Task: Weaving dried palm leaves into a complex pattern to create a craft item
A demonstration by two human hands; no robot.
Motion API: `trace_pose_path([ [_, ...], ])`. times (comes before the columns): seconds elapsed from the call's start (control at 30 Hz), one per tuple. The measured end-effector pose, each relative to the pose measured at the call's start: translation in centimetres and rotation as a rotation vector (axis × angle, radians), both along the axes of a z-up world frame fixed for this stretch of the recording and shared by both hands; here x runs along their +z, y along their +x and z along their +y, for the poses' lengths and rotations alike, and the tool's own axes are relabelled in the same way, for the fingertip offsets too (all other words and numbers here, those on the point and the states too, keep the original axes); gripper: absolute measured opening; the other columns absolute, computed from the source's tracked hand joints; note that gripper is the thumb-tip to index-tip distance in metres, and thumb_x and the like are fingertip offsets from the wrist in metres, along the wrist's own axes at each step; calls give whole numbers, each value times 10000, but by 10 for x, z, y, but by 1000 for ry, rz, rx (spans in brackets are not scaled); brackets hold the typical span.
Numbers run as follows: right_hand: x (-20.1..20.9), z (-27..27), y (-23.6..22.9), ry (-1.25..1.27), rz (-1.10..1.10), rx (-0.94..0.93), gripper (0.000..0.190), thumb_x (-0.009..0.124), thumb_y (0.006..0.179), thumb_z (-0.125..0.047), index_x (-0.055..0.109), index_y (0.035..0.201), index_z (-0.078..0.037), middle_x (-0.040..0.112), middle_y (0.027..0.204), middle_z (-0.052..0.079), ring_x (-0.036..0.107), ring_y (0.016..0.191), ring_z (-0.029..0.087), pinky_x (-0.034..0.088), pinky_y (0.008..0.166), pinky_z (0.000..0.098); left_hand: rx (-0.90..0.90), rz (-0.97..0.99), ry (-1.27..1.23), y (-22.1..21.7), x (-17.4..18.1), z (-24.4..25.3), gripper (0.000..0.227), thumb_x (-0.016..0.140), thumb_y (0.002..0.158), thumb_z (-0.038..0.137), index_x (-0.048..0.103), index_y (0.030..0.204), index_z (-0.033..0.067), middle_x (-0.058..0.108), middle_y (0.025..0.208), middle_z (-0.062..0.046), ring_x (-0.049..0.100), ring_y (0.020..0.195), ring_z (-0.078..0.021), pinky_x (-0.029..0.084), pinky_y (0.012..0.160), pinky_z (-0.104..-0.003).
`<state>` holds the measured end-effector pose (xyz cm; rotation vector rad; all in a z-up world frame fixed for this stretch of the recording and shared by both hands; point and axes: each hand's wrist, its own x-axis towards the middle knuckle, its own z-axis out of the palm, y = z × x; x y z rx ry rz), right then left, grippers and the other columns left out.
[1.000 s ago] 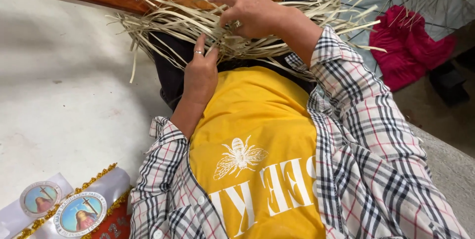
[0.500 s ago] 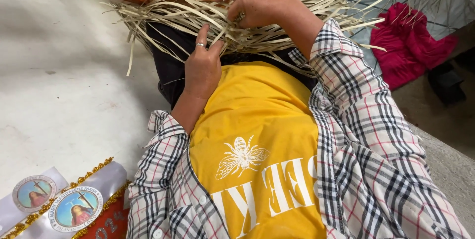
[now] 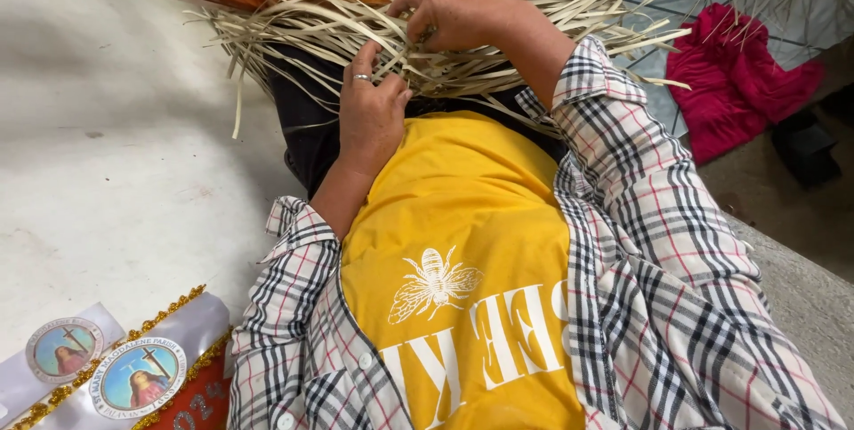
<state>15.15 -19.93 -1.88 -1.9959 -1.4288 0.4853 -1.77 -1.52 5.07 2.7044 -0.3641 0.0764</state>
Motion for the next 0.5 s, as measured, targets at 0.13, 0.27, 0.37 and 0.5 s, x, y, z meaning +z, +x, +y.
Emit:
trace_pose_path([
  [0.13, 1, 3, -7, 21, -61, -41, 159, 860, 878, -186, 863, 1037, -200, 646, 1480, 78, 395, 1480, 374, 314, 1077, 606, 6, 52, -80, -1, -8, 0, 191, 843, 907, 25, 658, 873, -7, 451, 1458, -240, 521, 1327, -454, 475, 1137, -535],
  [0.27, 8, 3, -12, 4, -23, -75, 135, 820, 899, -136, 866, 1013, -192, 677, 1432, 73, 409, 1472, 360, 271, 1077, 597, 43, 69, -176, -4, -7, 3, 130, 840, 845, -3, 715, 860, 29, 513, 1328, -224, 593, 1184, -437, 492, 981, -541],
  [0.37, 9, 2, -11, 6, -37, -84, 128, 815, 898, -123, 868, 993, -190, 693, 1401, 64, 421, 1472, 355, 270, 1076, 594, 56, 81, -189, -9, 2, 4, 114, 850, 852, 19, 738, 860, 35, 532, 1381, -210, 581, 1262, -420, 482, 1037, -559],
  [0.5, 9, 1, -11, -13, -42, -98, 117, 810, 904, -117, 868, 978, -186, 697, 1399, 63, 420, 1475, 351, 274, 1061, 604, 23, 119, -223, -21, 15, 4, 123, 832, 851, 63, 709, 855, 59, 503, 1390, -157, 544, 1243, -400, 427, 997, -573],
])
